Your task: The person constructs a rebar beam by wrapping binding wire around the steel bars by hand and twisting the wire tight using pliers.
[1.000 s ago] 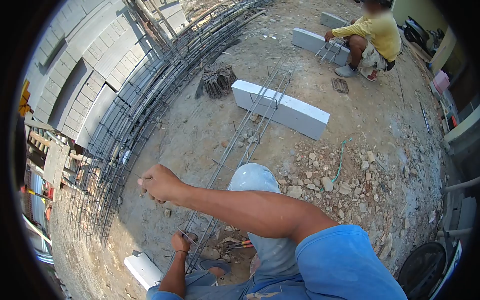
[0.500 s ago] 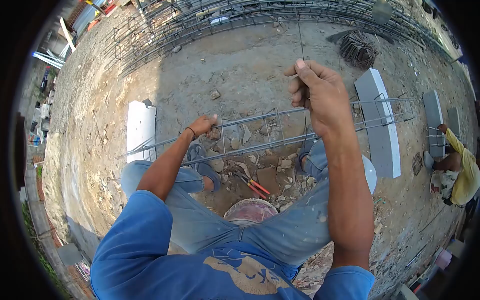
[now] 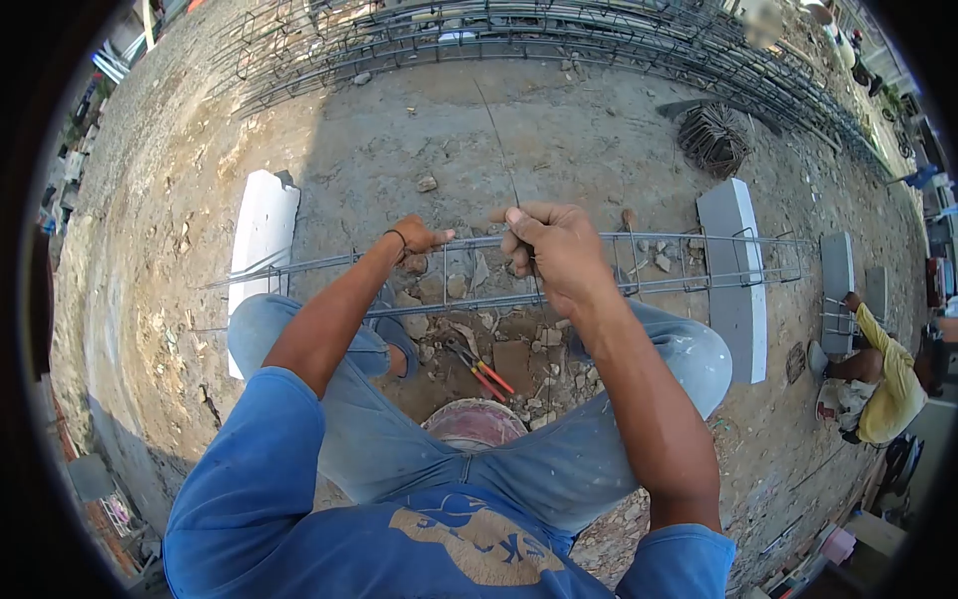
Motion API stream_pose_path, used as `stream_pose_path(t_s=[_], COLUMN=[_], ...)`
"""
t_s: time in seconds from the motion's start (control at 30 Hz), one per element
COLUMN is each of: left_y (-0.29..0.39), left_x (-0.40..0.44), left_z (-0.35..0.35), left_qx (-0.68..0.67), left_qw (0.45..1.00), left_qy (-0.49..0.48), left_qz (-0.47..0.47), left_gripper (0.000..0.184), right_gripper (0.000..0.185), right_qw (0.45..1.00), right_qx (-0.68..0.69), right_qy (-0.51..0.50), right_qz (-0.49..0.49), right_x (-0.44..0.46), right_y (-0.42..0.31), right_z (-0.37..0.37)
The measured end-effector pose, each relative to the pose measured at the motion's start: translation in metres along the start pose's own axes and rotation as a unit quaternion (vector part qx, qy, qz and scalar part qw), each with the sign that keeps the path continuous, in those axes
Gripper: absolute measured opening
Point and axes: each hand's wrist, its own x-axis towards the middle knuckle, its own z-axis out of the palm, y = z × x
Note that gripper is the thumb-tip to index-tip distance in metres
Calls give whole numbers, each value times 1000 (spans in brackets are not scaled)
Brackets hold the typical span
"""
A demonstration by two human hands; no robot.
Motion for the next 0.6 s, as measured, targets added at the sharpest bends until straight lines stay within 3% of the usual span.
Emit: stream_pose_path(t_s=[0.2,0.27,0.33,0.6], left_y=[-6,0,2,-5], left_x=[9,4,8,3], left_z=[1,-7,-5,2], left_qx=[40,38,47,51], left_qw=[998,998,998,997], left_qy=[31,-41,-40,37], left_qz=[-29,-28,-27,-46], left_gripper=[86,89,90,80], right_gripper=[23,22,21,21], right_qw=[993,990,980,969], right_qx=[-52,-47,-71,-145], right_qy=[-19,-18,-54,-68], right_qz=[105,129,177,189], right_x=[6,2,0,10], right_y=[53,65,81,104], right_z=[22,26,29,22])
